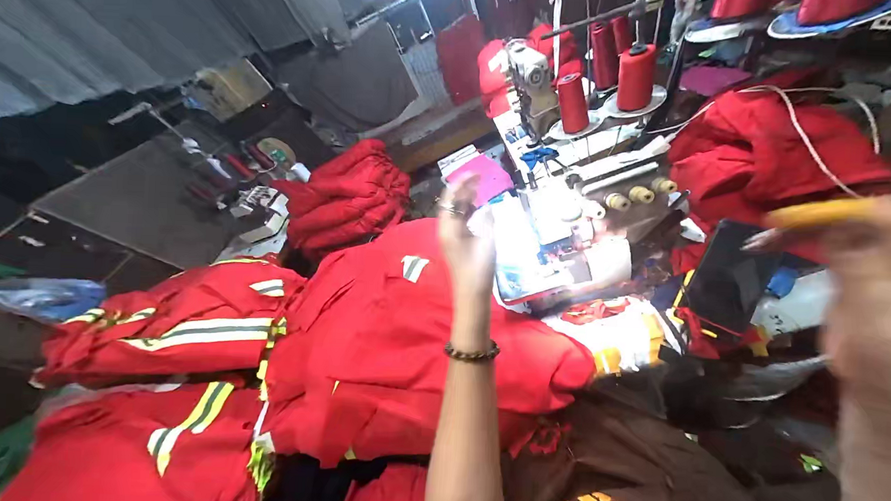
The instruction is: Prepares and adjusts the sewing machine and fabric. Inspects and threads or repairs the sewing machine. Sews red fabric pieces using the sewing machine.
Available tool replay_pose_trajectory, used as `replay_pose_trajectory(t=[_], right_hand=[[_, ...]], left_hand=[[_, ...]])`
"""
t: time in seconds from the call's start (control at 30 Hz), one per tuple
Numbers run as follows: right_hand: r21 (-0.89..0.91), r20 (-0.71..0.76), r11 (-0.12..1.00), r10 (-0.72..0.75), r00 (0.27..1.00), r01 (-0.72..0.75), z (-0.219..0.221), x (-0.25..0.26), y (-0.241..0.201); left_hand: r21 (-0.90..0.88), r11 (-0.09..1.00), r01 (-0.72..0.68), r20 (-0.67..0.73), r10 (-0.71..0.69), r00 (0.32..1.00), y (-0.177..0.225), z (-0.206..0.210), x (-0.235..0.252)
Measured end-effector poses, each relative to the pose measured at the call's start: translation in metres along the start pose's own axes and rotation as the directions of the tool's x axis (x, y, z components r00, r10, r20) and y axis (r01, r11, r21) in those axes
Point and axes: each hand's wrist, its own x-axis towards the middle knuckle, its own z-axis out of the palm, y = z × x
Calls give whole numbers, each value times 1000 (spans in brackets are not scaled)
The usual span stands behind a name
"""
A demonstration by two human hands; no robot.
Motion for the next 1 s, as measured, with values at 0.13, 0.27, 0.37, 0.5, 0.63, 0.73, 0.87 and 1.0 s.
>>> replay_pose_trajectory(t=[0.13, 0.27, 0.37, 0.5, 0.63, 0.73, 0.87, 1.0], right_hand=[[22, 95, 985, 171, 981, -174, 45, -28, 50], [-92, 160, 990, 118, 980, -104, 58, -36, 65], [-104, 180, 991, 105, 978, -87, 65, -34, 68], [-69, 203, 983, 183, 962, -172, 82, -33, 77], [-104, 269, 952, 305, 914, -287, 104, -35, 80], [-163, 252, 933, 355, 901, -322, 118, -39, 86], [-158, 167, 895, 441, 882, -417, 133, -31, 88], [-259, 18, 849, 482, 876, -461, 154, -16, 93]], left_hand=[[330, 820, 467, 32, -505, 863, -74, 79, -14], [368, 813, 452, -177, -416, 892, -79, 124, -10], [481, 749, 455, -169, -430, 887, -74, 118, -9], [357, 837, 414, 46, -458, 888, -83, 77, -15], [-29, 901, 432, 204, -418, 885, -109, 34, -28], [-101, 905, 413, 99, -404, 909, -118, 5, -47], [299, 839, 456, -210, -408, 889, -138, -47, -92], [628, 526, 573, -295, -520, 802, -161, -83, -138]])
